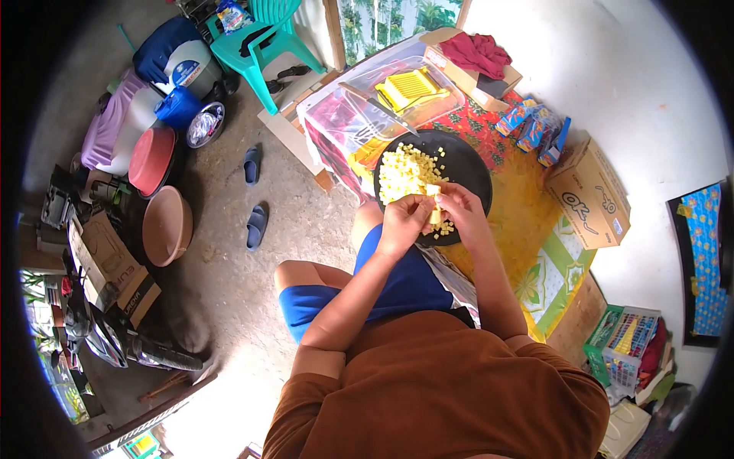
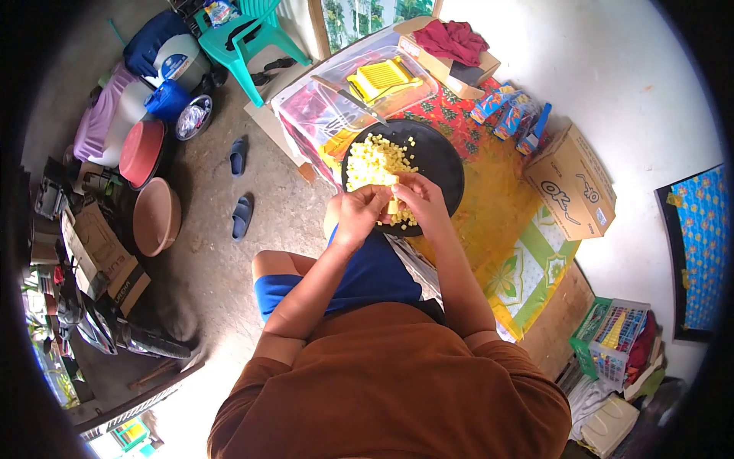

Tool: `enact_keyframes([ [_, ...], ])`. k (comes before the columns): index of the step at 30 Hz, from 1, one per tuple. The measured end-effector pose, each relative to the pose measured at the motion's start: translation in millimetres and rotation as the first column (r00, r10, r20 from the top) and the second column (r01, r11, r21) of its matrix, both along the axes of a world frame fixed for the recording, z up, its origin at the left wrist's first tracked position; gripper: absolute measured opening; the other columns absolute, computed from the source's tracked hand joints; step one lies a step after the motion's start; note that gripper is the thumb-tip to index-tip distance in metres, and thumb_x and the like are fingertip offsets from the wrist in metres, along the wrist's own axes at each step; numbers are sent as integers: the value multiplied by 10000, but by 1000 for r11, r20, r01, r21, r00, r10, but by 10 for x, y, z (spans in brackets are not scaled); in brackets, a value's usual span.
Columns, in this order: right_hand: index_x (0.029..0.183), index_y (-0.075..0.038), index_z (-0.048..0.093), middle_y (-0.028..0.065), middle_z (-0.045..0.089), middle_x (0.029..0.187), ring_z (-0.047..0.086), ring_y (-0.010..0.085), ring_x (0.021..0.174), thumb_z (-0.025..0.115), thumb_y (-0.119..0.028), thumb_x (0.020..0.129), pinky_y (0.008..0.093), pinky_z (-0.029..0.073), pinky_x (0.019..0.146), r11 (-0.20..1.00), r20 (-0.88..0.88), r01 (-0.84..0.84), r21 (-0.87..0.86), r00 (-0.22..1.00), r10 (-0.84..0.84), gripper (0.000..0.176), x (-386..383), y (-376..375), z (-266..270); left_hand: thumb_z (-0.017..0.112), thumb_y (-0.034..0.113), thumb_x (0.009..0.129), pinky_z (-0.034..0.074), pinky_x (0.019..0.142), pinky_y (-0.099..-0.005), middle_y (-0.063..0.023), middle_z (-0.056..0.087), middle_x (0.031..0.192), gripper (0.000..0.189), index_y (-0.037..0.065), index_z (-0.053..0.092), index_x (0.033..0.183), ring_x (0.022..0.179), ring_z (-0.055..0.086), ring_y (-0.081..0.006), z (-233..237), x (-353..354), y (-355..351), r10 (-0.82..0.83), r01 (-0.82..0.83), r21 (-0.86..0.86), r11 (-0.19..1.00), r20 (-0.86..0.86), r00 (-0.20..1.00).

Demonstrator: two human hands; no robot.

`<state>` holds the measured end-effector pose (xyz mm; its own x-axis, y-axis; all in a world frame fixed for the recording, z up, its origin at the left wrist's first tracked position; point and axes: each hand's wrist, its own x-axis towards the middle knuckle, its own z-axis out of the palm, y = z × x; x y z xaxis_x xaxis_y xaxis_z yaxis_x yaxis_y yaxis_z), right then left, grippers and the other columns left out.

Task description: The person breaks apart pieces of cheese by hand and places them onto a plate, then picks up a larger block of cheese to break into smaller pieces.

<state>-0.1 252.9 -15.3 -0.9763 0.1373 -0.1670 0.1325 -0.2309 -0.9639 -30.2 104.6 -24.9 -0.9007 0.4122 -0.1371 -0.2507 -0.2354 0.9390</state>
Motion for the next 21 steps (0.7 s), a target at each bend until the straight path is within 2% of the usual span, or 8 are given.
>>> enact_keyframes([
  [4, 1137, 14, 602, 36, 657, 960, 602, 87, 828, 621, -167, 883, 236, 460, 694, 998, 12, 51, -22, 999, -50, 312, 4, 4, -49, 580, 170, 943, 432, 476, -204, -34, 596, 659, 226, -44, 638, 900, 520, 519, -73, 42, 12, -9, -9, 6, 40, 999, 69, 998],
  [10, 1135, 28, 594, 59, 654, 981, 616, 112, 835, 604, -152, 886, 252, 488, 712, 994, -16, 58, -92, 998, -60, 307, 8, 38, -107, 563, 213, 945, 518, 553, -238, -87, 643, 769, 258, -37, 628, 959, 588, 596, -128, -41, 4, -3, -51, 38, 78, 996, 171, 984],
  [13, 1128, 31, 591, 71, 652, 991, 630, 133, 848, 580, -125, 889, 270, 513, 742, 972, 22, 110, -208, 994, -108, 286, 4, 22, -65, 555, 221, 934, 546, 604, -284, -110, 644, 822, 275, -43, 611, 990, 658, 622, -163, 16, 2, -12, -68, 33, 131, 991, 270, 961],
  [16, 1120, 33, 590, 79, 650, 995, 639, 145, 862, 558, -105, 893, 277, 524, 768, 935, 1, 130, -330, 990, -138, 267, 25, 27, -10, 552, 191, 912, 576, 608, -323, -134, 631, 872, 261, -40, 579, 1029, 685, 644, -192, -6, -21, -12, -103, -23, 306, 952, 386, 917],
  [19, 1118, 35, 588, 83, 647, 1004, 641, 146, 869, 544, -97, 897, 278, 525, 773, 907, -11, 158, -391, 984, -176, 261, 22, 71, -49, 543, 178, 897, 580, 640, -358, -136, 616, 927, 275, -31, 547, 1077, 717, 643, -209, 42, -42, -33, -205, 9, 454, 891, 386, 899],
  [21, 1128, 31, 584, 80, 645, 1013, 639, 142, 866, 552, -101, 897, 273, 523, 765, 917, -1, 170, -360, 983, -183, 268, 22, 83, -31, 555, 154, 879, 581, 641, -356, -130, 616, 929, 270, -29, 544, 1078, 703, 640, -208, 50, -37, -27, -194, 1, 453, 892, 379, 905],
])
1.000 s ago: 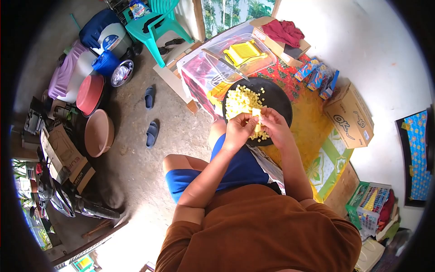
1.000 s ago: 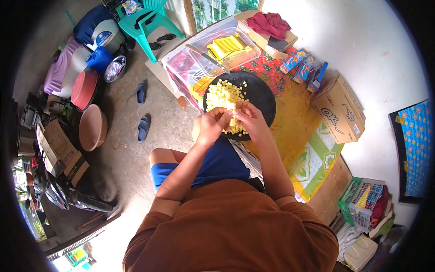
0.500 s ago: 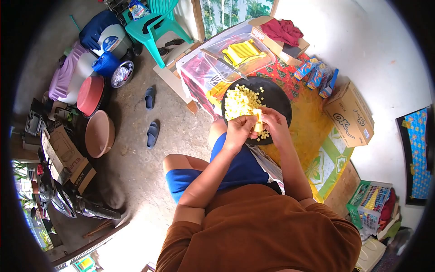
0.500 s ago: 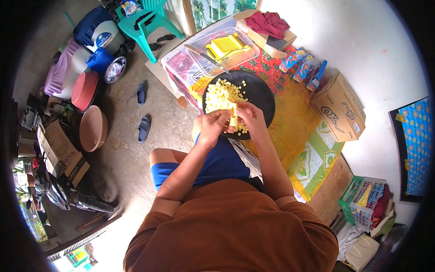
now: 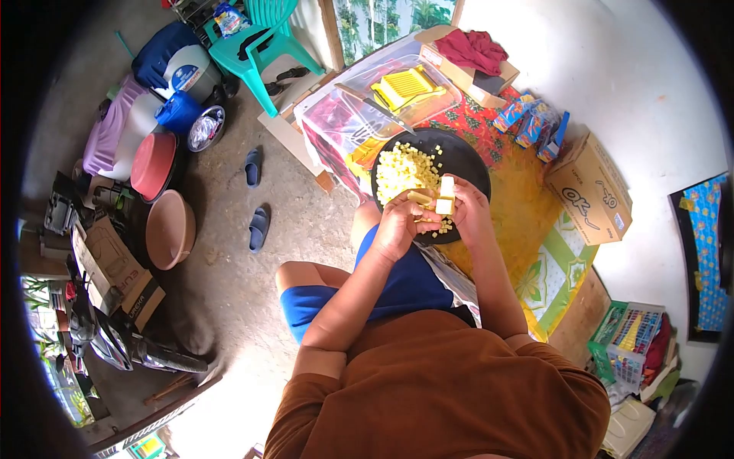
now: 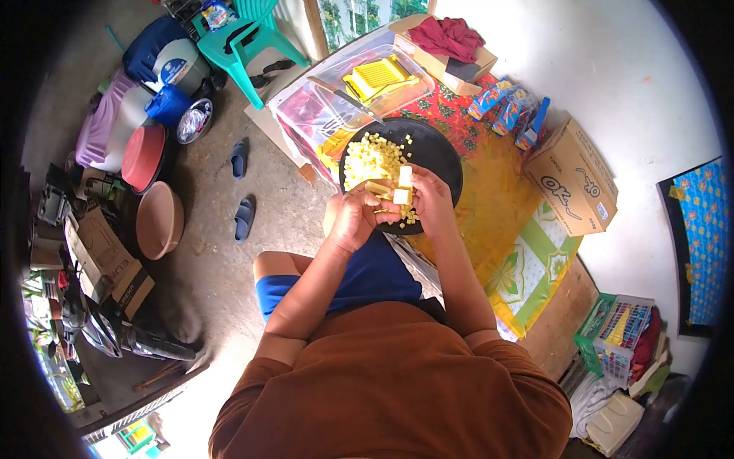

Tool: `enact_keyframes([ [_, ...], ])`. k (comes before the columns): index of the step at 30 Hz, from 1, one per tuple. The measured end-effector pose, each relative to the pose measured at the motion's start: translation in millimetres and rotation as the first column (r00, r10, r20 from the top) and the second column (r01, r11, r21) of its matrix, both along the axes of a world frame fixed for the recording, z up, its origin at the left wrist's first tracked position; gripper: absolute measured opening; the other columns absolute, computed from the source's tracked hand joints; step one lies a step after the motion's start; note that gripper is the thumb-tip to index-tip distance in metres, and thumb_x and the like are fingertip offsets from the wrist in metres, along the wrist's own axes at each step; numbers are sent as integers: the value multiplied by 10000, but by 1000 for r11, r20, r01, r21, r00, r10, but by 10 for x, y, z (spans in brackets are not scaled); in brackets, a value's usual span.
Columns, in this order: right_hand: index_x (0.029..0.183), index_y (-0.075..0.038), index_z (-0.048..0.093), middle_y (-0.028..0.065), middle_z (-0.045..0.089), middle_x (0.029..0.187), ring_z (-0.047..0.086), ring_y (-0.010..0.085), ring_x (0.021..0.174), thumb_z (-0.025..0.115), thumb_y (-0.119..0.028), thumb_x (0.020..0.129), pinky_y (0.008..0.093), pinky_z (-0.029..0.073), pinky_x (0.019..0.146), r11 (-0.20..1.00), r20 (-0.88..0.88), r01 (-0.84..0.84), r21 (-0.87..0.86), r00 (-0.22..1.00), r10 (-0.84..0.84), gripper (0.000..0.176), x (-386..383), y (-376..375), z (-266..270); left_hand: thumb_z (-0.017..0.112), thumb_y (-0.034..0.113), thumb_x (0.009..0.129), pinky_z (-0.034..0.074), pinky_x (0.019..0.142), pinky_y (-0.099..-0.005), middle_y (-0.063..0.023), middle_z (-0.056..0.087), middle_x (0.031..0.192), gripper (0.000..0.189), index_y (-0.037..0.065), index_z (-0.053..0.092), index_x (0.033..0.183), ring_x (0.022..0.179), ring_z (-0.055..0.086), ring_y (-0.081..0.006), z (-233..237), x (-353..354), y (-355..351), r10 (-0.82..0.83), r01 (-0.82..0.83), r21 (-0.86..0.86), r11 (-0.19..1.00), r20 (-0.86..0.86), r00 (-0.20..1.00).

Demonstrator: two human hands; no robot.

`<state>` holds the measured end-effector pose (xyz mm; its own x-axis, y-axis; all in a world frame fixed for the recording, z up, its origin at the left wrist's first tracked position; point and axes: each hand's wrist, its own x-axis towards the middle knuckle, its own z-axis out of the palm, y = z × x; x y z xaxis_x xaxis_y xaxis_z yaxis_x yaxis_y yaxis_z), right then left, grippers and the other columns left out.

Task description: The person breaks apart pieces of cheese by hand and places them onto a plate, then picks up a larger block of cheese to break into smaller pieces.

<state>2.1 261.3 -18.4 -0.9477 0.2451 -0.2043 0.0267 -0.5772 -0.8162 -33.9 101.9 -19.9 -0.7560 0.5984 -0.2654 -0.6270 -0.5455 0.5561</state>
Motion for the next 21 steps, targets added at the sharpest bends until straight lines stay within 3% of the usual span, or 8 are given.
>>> enact_keyframes([
  [4, 1149, 17, 579, 71, 641, 1026, 629, 136, 881, 579, -110, 894, 267, 516, 740, 994, 23, 5, 112, 1000, -8, 285, 6, -13, 30, 640, 155, 859, 582, 619, -329, -120, 611, 935, 304, -24, 538, 1083, 698, 634, -178, 32, 9, 11, -68, 65, -59, 996, -39, 997],
  [7, 1177, 24, 559, 68, 627, 1044, 614, 126, 928, 567, -90, 899, 264, 495, 802, 980, 21, -20, 198, 1000, 16, 301, 7, -12, 6, 723, 183, 830, 573, 572, -281, -105, 619, 893, 355, -21, 548, 1063, 669, 619, -137, -24, 61, 67, -91, 40, -265, 963, -181, 979],
  [10, 1213, 17, 544, 59, 612, 1075, 594, 118, 947, 595, -95, 894, 256, 479, 793, 947, -13, -38, 320, 999, 45, 342, 5, -12, -12, 707, 183, 853, 564, 551, -260, -57, 615, 869, 312, -20, 564, 1042, 640, 601, -106, -61, 59, 90, -141, 45, -377, 925, -231, 963],
  [13, 1209, 35, 538, 60, 612, 1075, 579, 102, 936, 642, -118, 882, 251, 461, 802, 947, -74, -96, 306, 989, 125, 376, 13, -9, 36, 736, 199, 827, 552, 510, -241, -70, 630, 800, 341, -44, 580, 1007, 588, 587, -101, -61, 65, 76, -72, 2, -327, 945, -204, 976],
  [21, 1236, 44, 521, 75, 617, 1055, 590, 121, 910, 630, -80, 878, 258, 490, 756, 957, -1, -149, 249, 988, 155, 394, -9, 21, 11, 672, 213, 873, 547, 483, -248, -84, 635, 804, 283, -48, 615, 964, 552, 589, -106, -67, 48, 9, -96, 52, -256, 965, -160, 982],
])
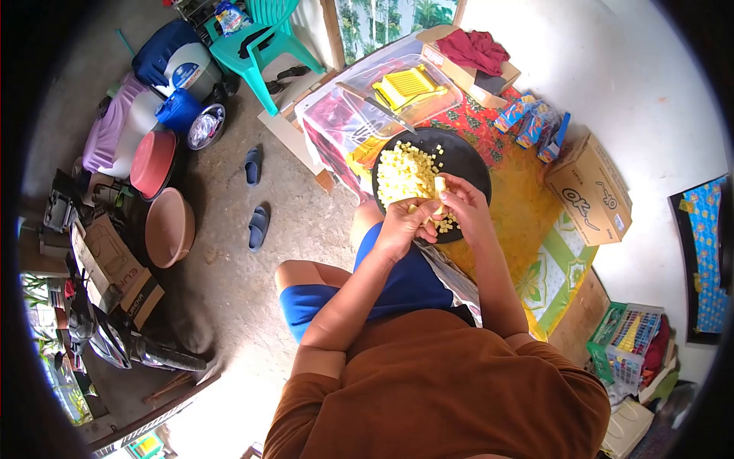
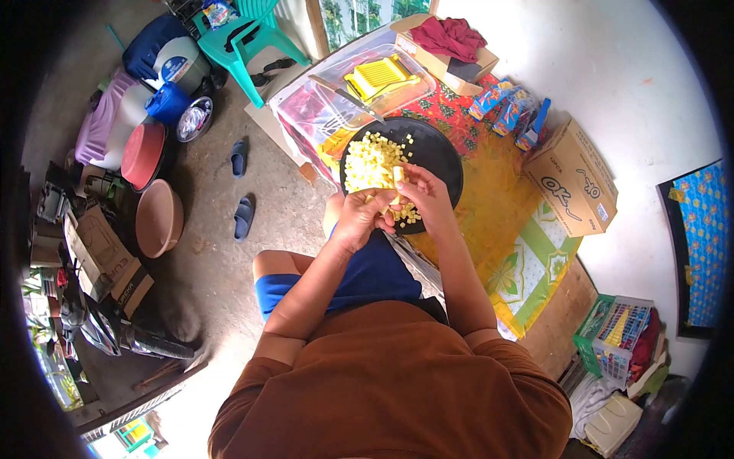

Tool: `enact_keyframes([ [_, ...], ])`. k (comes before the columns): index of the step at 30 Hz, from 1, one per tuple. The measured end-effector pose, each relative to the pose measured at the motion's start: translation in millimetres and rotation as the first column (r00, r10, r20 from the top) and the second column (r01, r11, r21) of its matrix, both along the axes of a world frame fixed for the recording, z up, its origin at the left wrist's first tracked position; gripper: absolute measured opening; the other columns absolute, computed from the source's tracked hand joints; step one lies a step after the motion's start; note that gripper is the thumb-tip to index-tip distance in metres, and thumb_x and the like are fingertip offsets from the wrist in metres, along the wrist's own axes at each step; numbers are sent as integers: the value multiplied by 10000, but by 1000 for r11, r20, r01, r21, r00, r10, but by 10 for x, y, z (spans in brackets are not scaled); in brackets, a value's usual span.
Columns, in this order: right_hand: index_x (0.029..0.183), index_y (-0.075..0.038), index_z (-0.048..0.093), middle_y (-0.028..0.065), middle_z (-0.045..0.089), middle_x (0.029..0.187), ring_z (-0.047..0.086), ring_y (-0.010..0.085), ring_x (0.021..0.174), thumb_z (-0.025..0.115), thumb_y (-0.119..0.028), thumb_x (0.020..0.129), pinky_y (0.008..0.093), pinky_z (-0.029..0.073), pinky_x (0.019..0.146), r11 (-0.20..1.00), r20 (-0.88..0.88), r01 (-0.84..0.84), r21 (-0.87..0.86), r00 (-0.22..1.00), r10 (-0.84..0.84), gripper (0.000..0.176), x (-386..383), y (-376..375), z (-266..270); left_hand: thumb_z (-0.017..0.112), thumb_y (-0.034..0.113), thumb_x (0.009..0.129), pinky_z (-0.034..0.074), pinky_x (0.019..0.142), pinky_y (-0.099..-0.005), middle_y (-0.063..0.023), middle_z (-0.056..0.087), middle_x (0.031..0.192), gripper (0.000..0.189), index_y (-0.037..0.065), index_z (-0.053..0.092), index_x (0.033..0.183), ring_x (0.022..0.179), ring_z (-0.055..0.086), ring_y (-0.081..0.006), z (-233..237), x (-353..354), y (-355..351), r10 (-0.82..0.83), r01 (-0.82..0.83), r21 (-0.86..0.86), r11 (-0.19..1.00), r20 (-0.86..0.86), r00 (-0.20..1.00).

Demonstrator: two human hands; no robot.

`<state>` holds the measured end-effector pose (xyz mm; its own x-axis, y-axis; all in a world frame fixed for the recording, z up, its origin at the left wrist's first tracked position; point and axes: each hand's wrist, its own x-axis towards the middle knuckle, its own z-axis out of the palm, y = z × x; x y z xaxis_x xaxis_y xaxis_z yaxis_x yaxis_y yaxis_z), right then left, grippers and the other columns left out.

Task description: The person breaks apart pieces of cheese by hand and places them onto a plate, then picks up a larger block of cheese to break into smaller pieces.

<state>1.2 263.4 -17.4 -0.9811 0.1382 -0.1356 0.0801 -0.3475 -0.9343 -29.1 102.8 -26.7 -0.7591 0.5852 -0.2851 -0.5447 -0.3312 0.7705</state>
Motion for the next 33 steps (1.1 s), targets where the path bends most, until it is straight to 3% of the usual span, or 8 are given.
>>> enact_keyframes([
  [10, 1216, 22, 539, 77, 630, 1060, 637, 155, 905, 528, -95, 916, 290, 548, 742, 967, 26, 3, -255, 1000, 4, 322, 2, 38, 108, 575, 232, 879, 568, 546, -318, -146, 664, 900, 364, -44, 550, 1116, 592, 626, -185, 11, -46, -64, -72, 23, 242, 970, 196, 978],
  [13, 1200, 12, 544, 68, 641, 1040, 640, 146, 903, 548, -95, 909, 288, 554, 732, 945, 62, 129, -301, 991, -116, 310, -31, 136, 13, 545, 265, 869, 566, 613, -335, -176, 667, 969, 428, -35, 519, 1173, 634, 639, -201, 81, -46, -68, -131, 52, 312, 949, 238, 962],
  [16, 1174, 12, 551, 57, 643, 980, 631, 128, 819, 661, -116, 857, 247, 534, 666, 978, 116, 170, -124, 981, -156, 358, -76, 347, -168, 517, 259, 893, 566, 621, -339, -223, 650, 1043, 402, -24, 510, 1178, 656, 644, -211, 63, -67, -87, -176, 66, 386, 920, 257, 950],
  [18, 1160, 11, 558, 46, 647, 947, 623, 114, 797, 724, -155, 812, 233, 520, 658, 974, 158, 161, 162, 970, -187, 419, -100, 540, -412, 515, 261, 898, 564, 623, -337, -221, 645, 1059, 401, -22, 513, 1182, 663, 648, -213, 30, -75, -97, -197, 72, 408, 910, 274, 941],
  [20, 1147, 29, 581, 33, 643, 875, 595, 83, 743, 801, -191, 739, 218, 486, 631, 906, 186, 149, 397, 953, -239, 514, -107, 677, -677, 513, 262, 905, 563, 622, -336, -218, 643, 1070, 401, -21, 514, 1189, 673, 651, -215, 13, -85, -94, -214, 86, 413, 907, 275, 937],
  [23, 1150, 43, 594, 35, 632, 838, 576, 76, 717, 776, -167, 755, 225, 471, 594, 642, 119, 61, 764, 965, -233, 483, -85, 918, -1227, 518, 254, 913, 563, 619, -336, -206, 645, 1066, 397, -26, 517, 1195, 689, 653, -214, 7, -83, -98, -212, 100, 385, 918, 260, 942],
  [29, 1168, 49, 590, 66, 644, 882, 580, 79, 743, 676, -109, 830, 224, 492, 674, 754, 164, 146, 640, 933, -320, 383, -78, 946, -1225, 573, 195, 897, 566, 603, -322, -160, 654, 991, 357, -57, 554, 1150, 701, 646, -203, -55, -75, -126, -135, 62, 286, 956, 242, 961],
  [33, 1167, 25, 593, 72, 649, 931, 613, 111, 778, 616, -59, 871, 251, 531, 740, 934, 144, 267, 236, 941, -305, 308, -54, 826, -884, 610, 140, 883, 558, 587, -284, -112, 652, 896, 341, -61, 566, 1155, 643, 632, -174, -12, -53, -150, -39, -11, 208, 978, 235, 971],
])
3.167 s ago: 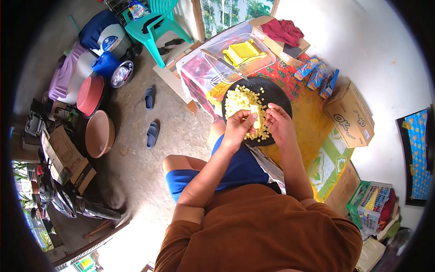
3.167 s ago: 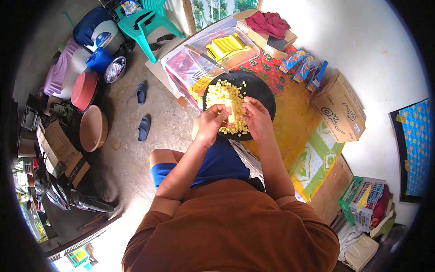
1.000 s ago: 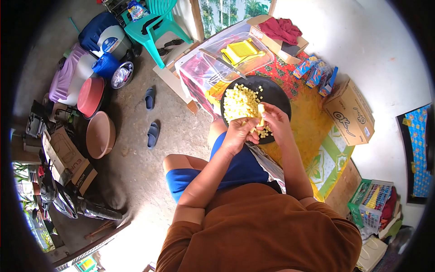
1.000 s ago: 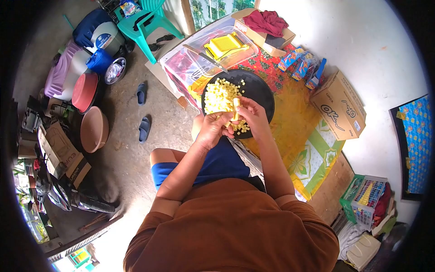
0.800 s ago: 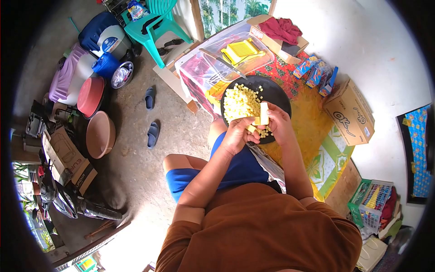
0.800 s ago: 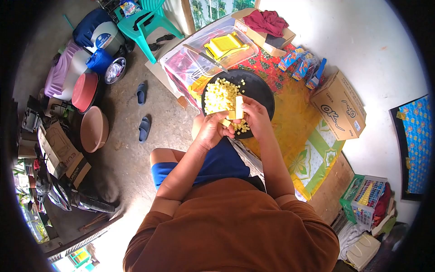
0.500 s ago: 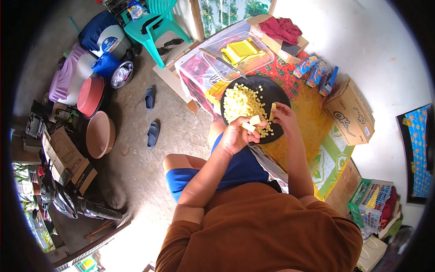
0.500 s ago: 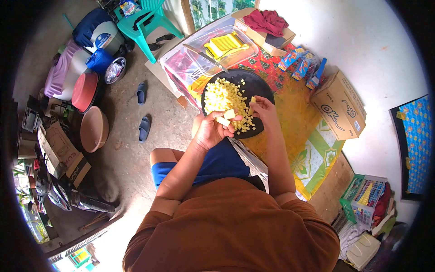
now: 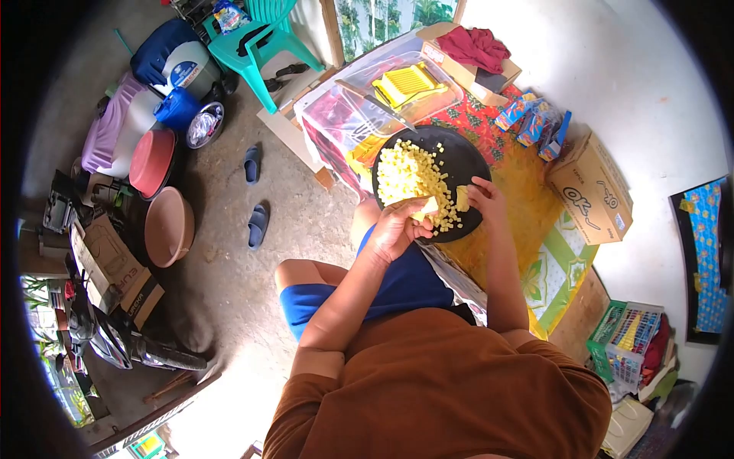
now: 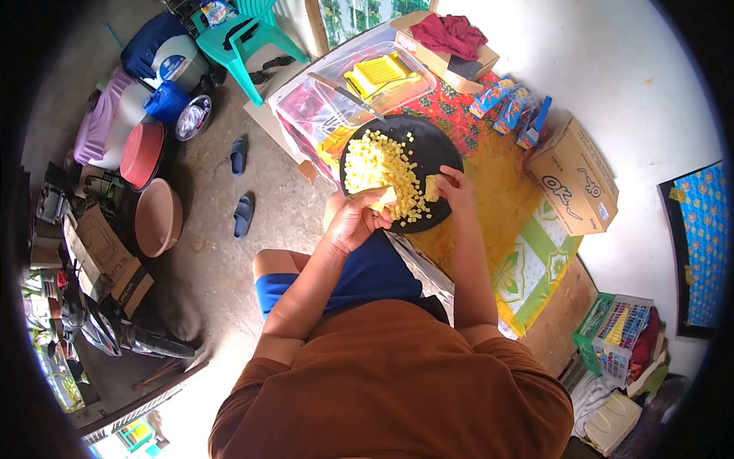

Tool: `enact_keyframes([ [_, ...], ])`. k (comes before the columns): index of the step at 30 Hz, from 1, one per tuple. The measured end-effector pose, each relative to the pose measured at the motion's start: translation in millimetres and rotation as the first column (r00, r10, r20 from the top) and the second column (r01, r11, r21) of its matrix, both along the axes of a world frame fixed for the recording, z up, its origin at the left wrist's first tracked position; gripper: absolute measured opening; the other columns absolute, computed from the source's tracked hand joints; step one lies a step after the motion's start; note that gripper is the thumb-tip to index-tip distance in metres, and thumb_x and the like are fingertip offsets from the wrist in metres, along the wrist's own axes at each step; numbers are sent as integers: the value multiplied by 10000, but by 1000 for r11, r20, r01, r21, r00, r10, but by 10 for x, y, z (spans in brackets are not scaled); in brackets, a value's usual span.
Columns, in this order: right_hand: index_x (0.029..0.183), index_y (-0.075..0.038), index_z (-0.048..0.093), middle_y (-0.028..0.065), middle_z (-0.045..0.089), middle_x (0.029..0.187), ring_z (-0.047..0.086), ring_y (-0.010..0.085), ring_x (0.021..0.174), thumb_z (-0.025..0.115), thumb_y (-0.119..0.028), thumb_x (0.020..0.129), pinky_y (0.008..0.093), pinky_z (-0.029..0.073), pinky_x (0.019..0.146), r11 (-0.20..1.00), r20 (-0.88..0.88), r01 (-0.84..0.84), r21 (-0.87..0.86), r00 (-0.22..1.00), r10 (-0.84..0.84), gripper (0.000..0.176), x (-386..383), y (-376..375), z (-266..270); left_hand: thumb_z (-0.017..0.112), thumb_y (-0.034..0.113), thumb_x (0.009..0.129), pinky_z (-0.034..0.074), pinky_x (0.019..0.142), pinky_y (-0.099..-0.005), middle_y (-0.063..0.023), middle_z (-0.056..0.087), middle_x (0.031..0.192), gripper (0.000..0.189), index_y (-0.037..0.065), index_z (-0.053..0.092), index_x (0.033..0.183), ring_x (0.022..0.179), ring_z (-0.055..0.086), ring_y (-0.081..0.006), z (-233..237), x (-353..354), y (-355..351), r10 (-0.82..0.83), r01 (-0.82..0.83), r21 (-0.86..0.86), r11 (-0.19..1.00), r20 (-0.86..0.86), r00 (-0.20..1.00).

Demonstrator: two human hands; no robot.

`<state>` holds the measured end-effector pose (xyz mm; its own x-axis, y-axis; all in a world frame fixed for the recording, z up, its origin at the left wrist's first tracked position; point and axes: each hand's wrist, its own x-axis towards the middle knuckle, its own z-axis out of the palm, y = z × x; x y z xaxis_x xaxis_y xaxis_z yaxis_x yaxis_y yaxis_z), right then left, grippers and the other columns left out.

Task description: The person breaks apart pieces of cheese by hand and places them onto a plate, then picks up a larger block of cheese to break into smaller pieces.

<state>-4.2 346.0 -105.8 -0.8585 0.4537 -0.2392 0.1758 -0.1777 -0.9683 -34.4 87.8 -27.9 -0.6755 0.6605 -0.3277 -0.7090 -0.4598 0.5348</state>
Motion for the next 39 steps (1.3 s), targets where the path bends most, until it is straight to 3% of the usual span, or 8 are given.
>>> enact_keyframes([
  [2, 1161, 15, 594, 72, 648, 949, 626, 126, 799, 594, -53, 891, 266, 548, 756, 945, -41, -52, -322, 998, 41, 279, 42, -182, 426, 623, 100, 872, 556, 584, -274, -98, 647, 858, 335, -70, 566, 1155, 627, 627, -164, 53, 6, 1, 39, -41, -52, 998, -27, 999],
  [5, 1145, 16, 598, 74, 648, 961, 630, 130, 813, 577, -62, 909, 263, 546, 754, 877, -93, -189, -442, 982, 165, 250, 89, -347, 721, 637, 49, 855, 558, 585, -281, -98, 639, 826, 323, -98, 566, 1134, 630, 623, -163, 44, 5, 18, 73, -77, -79, 994, -58, 996],
  [11, 1083, 3, 606, 19, 631, 907, 609, 101, 796, 583, -125, 924, 241, 528, 711, 872, -84, -382, -306, 923, 375, 205, 65, -613, 736, 661, 83, 864, 527, 565, -247, -53, 628, 812, 309, -71, 593, 1122, 588, 584, -106, -16, 24, 40, 82, -103, -149, 983, -140, 987],
  [16, 1000, -25, 612, 3, 605, 835, 591, 80, 720, 622, -168, 909, 229, 498, 639, 860, -40, -406, -310, 909, 415, 170, 66, -778, 807, 679, 92, 860, 468, 534, -201, -29, 608, 815, 283, -18, 610, 1112, 573, 545, -67, 44, 52, 22, 73, -159, -275, 948, -298, 952],
  [22, 961, -36, 610, 3, 598, 766, 585, 87, 644, 658, -174, 884, 231, 498, 599, 833, 1, -438, -337, 885, 466, 164, 76, -777, 858, 710, 42, 819, 470, 498, -218, -55, 634, 784, 234, -40, 643, 1028, 555, 560, -84, 164, 92, 7, 86, -273, -322, 907, -492, 866],
  [25, 940, -40, 611, 10, 601, 753, 589, 98, 625, 667, -169, 876, 241, 506, 581, 817, -12, -405, -411, 898, 439, 155, 84, -777, 822, 714, 51, 819, 471, 508, -214, -52, 636, 784, 233, -39, 644, 1022, 557, 564, -87, 172, 77, -19, 54, -219, -321, 922, -452, 890],
  [32, 959, -43, 614, 12, 610, 745, 595, 103, 604, 639, -156, 896, 245, 516, 562, 748, -82, -430, -506, 887, 454, 132, 81, -739, 732, 637, 52, 870, 496, 568, -242, -69, 637, 846, 213, -39, 618, 1061, 606, 571, -107, 10, 16, -59, 62, -106, -138, 985, -292, 954],
  [39, 979, -50, 612, 15, 622, 768, 593, 85, 643, 605, -176, 921, 229, 511, 576, 822, -64, -371, -432, 922, 383, 139, 62, -820, 790, 628, 107, 870, 521, 573, -277, -98, 626, 861, 271, -52, 571, 1083, 620, 580, -136, 107, -16, -87, 73, -73, 1, 997, -64, 995],
])
